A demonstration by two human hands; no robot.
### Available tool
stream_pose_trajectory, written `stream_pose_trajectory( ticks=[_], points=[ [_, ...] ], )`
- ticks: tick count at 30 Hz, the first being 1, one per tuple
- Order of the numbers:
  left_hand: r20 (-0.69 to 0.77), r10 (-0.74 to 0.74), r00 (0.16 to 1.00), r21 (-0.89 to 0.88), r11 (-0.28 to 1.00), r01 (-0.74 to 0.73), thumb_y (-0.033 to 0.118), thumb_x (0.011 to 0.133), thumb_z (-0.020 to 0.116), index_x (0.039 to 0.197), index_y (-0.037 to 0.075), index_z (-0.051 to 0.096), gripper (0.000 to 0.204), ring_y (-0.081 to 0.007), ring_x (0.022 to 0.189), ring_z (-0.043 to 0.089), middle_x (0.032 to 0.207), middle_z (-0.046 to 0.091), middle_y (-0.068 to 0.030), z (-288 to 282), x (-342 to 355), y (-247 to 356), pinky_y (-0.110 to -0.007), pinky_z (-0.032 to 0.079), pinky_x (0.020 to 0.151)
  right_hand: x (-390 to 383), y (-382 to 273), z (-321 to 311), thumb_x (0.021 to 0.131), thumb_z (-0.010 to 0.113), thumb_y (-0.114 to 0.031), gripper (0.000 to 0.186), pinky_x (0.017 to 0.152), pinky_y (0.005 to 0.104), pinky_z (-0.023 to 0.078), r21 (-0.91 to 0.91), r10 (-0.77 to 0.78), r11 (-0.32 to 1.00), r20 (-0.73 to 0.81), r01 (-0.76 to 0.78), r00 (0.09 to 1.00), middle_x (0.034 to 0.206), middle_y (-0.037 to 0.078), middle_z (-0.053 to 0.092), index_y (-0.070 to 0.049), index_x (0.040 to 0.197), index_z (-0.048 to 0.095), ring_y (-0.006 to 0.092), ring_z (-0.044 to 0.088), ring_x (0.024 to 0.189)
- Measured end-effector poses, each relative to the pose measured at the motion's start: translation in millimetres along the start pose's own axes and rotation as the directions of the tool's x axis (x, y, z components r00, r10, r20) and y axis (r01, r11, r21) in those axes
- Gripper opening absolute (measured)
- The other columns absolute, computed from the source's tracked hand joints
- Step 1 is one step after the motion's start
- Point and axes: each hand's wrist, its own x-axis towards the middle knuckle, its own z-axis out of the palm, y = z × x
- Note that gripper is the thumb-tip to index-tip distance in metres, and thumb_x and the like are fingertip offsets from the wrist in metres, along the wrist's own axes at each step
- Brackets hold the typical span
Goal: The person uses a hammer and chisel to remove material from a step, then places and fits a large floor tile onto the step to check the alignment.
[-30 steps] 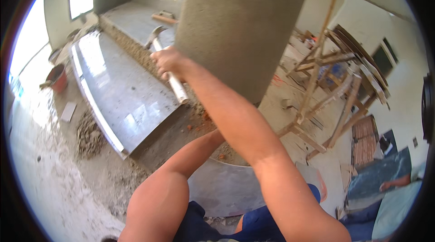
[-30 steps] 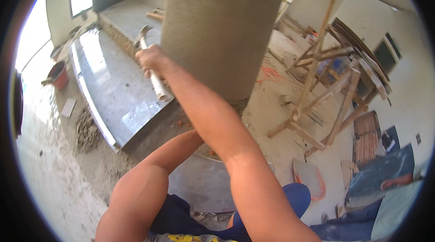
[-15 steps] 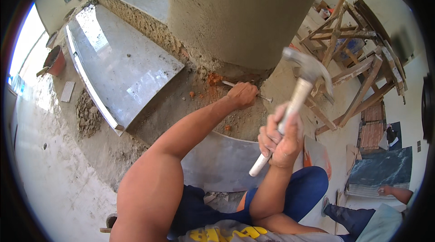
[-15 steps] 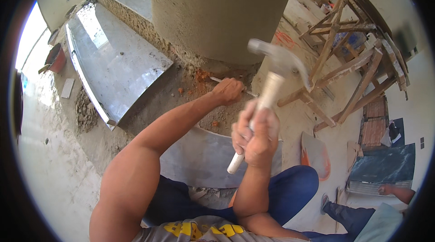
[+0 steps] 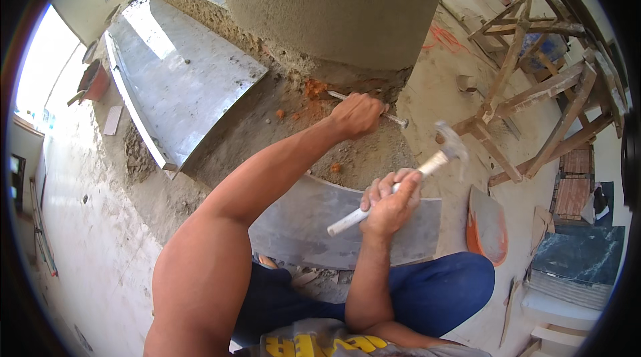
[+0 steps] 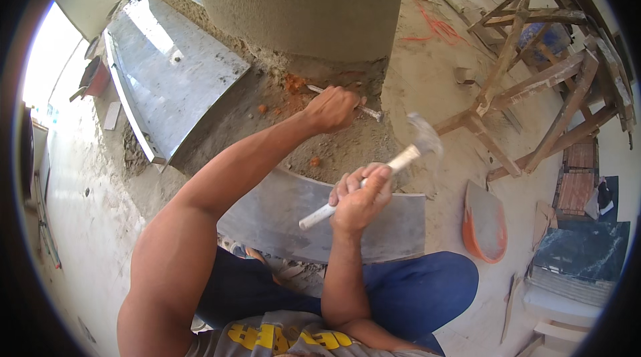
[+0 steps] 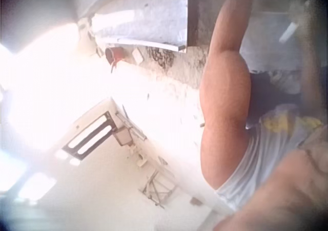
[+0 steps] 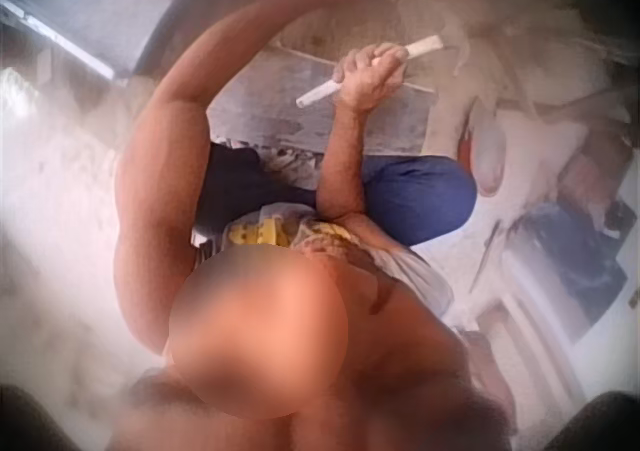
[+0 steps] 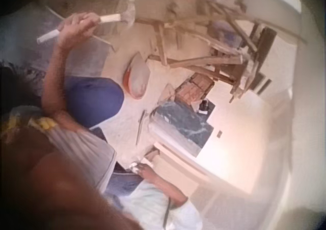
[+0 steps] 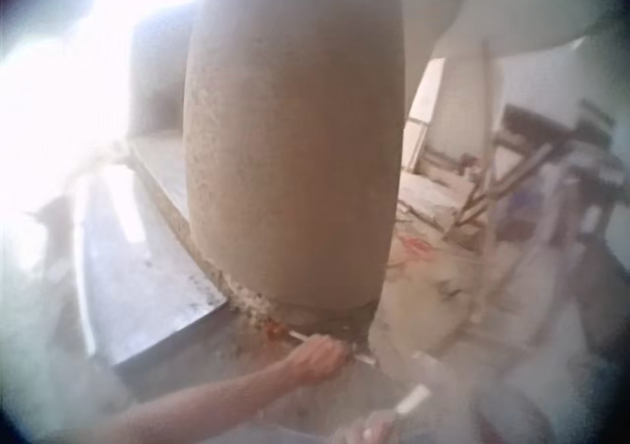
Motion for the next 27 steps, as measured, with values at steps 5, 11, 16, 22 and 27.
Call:
stream_pose_trajectory(
  ticks=[5,11,16,22,27],
  points=[
    [0.083,-0.108,0.991,-0.008,0.994,0.109,0.011,0.088,0.07,0.086,0.004,0.062,0.011,-0.0293,0.066,0.062,0.069,0.059,-0.0107,0,15,12,-0.042,0.05,0.058,7,9,-9,0.113,0.038,-0.047,0.041,0.033,0.0261,0.03,-0.166,0.169,0.972,-0.004,-0.167,0.986,0.063,-0.001,0.036,-0.015,0.086,0.037,0.0084,0.032,0.043],
    [-0.243,0.104,0.964,0.152,0.986,-0.068,0.009,0.084,0.074,0.086,0.006,0.062,0.012,-0.0298,0.061,0.057,0.07,0.057,-0.0098,6,7,4,-0.044,0.047,0.055,13,-6,-13,0.113,0.04,-0.044,0.041,0.032,0.0248,0.032,0.015,-0.077,0.997,-0.068,0.078,0.995,0.061,-0.003,0.036,-0.014,0.085,0.039,0.0073,0.035,0.042],
    [-0.278,0.108,0.954,0.139,0.988,-0.071,0.007,0.082,0.074,0.086,0.007,0.062,0.013,-0.0271,0.061,0.055,0.073,0.057,-0.0082,7,8,5,-0.043,0.046,0.055,17,-12,-21,0.112,0.042,-0.042,0.042,0.032,0.0259,0.033,-0.16,0.172,0.973,0.031,-0.165,0.985,0.06,-0.002,0.037,-0.013,0.083,0.037,0.0076,0.037,0.041],
    [-0.293,0.139,0.946,0.22,0.973,-0.074,0.008,0.084,0.074,0.083,0.009,0.059,0.015,-0.025,0.062,0.054,0.072,0.054,-0.0053,16,7,3,-0.041,0.046,0.057,18,-14,-12,0.112,0.043,-0.042,0.041,0.031,0.0258,0.031,-0.01,-0.049,0.999,-0.021,0.049,0.999,0.061,-0.003,0.035,-0.013,0.084,0.036,0.0064,0.035,0.042],
    [-0.222,0.037,0.974,0.098,0.995,-0.015,0.008,0.086,0.072,0.082,0.01,0.058,0.015,-0.0262,0.062,0.055,0.072,0.056,-0.0063,16,3,-1,-0.042,0.047,0.059,16,-20,-16,0.112,0.043,-0.04,0.04,0.03,0.0253,0.032,-0.109,0.115,0.988,0.012,-0.113,0.993,0.06,-0.003,0.037,-0.014,0.082,0.037,0.006,0.035,0.041]
  ],
)
